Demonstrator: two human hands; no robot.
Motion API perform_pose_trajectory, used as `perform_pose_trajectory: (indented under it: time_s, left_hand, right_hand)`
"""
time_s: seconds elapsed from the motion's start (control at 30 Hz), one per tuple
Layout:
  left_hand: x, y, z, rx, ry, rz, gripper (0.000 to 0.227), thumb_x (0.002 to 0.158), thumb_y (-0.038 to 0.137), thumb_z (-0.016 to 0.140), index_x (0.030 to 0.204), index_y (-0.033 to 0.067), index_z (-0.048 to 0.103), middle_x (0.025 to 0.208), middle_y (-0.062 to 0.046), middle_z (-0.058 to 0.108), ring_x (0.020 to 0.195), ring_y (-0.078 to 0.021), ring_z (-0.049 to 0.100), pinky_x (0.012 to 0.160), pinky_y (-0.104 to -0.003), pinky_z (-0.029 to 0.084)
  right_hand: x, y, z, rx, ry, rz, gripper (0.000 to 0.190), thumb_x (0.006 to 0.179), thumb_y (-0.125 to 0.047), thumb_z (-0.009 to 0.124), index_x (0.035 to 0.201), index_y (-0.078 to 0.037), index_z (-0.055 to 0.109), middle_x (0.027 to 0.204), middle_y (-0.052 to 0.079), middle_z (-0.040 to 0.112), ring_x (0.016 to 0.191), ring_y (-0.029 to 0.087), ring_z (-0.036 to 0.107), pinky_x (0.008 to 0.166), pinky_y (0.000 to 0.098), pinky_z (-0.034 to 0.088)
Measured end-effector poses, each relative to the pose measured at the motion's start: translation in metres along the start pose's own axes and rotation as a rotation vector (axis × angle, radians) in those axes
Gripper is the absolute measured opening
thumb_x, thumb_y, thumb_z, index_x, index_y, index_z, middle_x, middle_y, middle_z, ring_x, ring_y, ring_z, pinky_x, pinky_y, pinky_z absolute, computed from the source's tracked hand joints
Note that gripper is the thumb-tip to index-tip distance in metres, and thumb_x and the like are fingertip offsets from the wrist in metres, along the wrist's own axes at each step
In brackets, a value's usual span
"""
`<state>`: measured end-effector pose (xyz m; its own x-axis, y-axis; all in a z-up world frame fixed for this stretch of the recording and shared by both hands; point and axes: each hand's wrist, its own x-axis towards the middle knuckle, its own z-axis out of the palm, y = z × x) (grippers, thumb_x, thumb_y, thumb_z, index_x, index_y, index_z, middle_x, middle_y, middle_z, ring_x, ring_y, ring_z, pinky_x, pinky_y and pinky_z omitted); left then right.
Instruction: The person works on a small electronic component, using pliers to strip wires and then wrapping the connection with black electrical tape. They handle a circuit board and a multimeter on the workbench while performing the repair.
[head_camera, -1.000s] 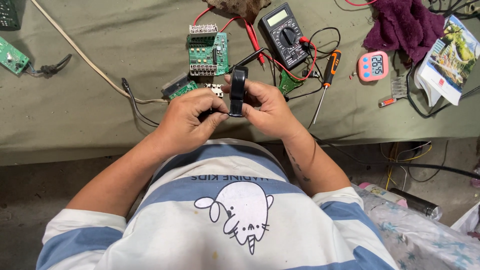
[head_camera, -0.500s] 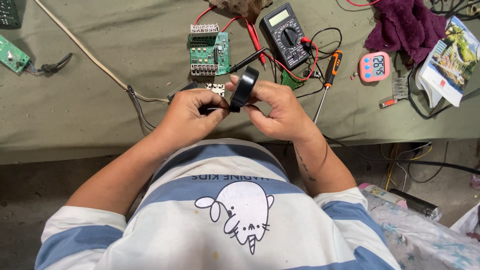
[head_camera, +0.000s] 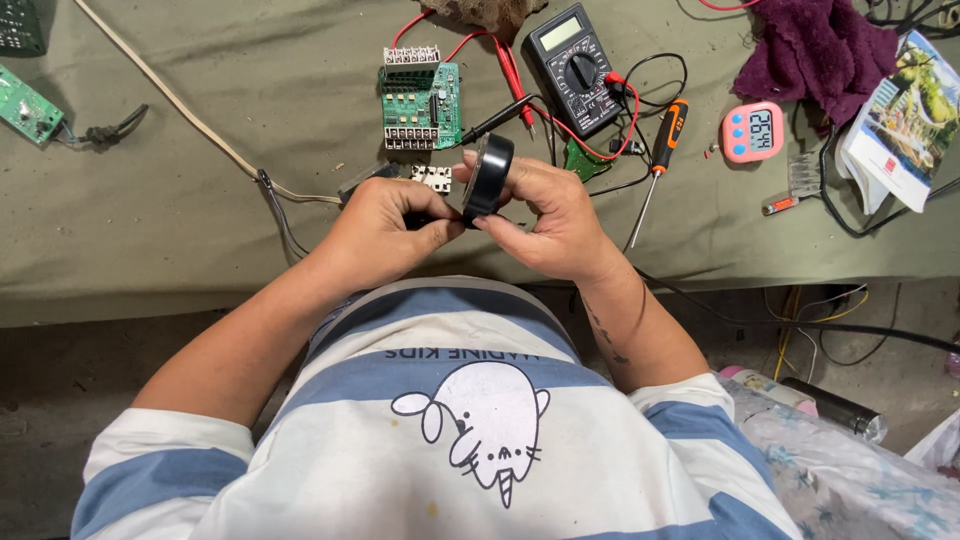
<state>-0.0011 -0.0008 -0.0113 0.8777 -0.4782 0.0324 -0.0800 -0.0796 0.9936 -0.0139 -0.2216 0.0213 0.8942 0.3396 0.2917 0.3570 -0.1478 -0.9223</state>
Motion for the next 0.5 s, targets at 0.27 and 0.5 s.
perform_pose_trajectory:
  time_s: [0.27, 0.5]
  left_hand:
    - [0.000, 0.007, -0.003, 0.027, -0.079, -0.103, 0.005, 0.081, 0.006, 0.074, 0.078, 0.0080, 0.079, 0.066, -0.012, 0.069, 0.067, -0.0197, 0.066, 0.065, -0.033, 0.049]
    - [0.002, 0.010, -0.006, 0.074, -0.110, -0.147, 0.006, 0.080, 0.009, 0.074, 0.076, 0.0084, 0.077, 0.065, -0.012, 0.069, 0.065, -0.0206, 0.065, 0.064, -0.034, 0.049]
  right_hand:
    - [-0.006, 0.005, 0.003, 0.124, 0.009, -0.016, 0.052, 0.084, 0.010, 0.080, 0.134, 0.000, 0.067, 0.117, 0.020, 0.072, 0.110, 0.026, 0.073, 0.088, 0.0350, 0.060]
    - [-0.010, 0.013, 0.010, 0.194, 0.017, -0.043, 0.057, 0.086, 0.010, 0.078, 0.140, 0.002, 0.062, 0.117, 0.021, 0.070, 0.106, 0.025, 0.073, 0.084, 0.0333, 0.059]
